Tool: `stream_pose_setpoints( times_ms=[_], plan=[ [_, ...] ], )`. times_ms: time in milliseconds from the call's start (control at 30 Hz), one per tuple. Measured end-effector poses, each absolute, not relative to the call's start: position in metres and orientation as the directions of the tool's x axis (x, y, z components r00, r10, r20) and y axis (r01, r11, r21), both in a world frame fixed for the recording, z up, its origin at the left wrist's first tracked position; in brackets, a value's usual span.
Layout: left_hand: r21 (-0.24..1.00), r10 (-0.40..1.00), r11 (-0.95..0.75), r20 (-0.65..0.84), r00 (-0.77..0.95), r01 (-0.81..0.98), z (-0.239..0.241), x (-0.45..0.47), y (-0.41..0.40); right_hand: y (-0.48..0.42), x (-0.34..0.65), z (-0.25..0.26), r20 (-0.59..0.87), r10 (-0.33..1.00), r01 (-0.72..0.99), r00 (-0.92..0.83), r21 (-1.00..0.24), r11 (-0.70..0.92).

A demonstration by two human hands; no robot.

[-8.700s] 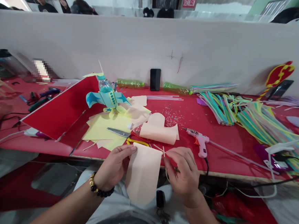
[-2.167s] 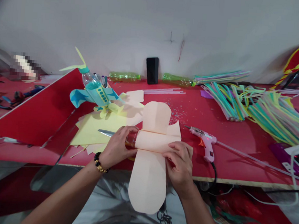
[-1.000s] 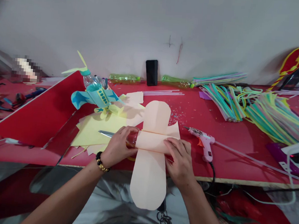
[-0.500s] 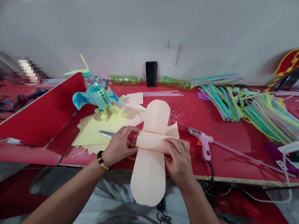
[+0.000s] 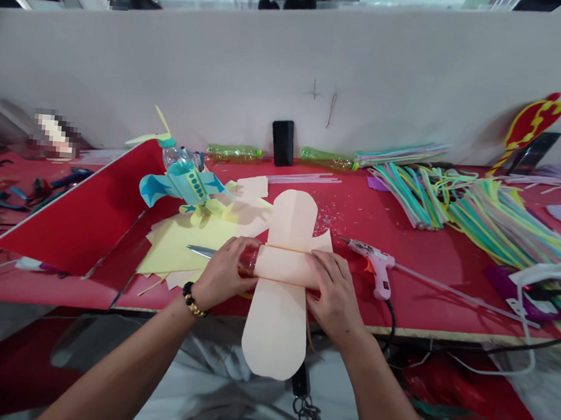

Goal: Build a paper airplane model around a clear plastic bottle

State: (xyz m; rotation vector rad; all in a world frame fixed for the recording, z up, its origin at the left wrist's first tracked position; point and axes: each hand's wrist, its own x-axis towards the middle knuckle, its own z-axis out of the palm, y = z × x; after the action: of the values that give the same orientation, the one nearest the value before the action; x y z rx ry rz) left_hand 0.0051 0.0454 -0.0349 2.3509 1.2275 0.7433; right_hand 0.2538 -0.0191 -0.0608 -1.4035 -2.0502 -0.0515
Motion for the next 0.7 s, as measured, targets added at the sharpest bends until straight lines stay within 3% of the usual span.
stream_pose_setpoints(
  times_ms=[700],
  plan=[
    [0.559, 0.831, -0.549, 0.284, 0.479, 0.621, -0.0372, 0.0043, 0.0443, -0.0192, 0.2475, -0.0677, 0.56, 0.816, 0.834, -0.14, -0.377, 0.402]
  ],
)
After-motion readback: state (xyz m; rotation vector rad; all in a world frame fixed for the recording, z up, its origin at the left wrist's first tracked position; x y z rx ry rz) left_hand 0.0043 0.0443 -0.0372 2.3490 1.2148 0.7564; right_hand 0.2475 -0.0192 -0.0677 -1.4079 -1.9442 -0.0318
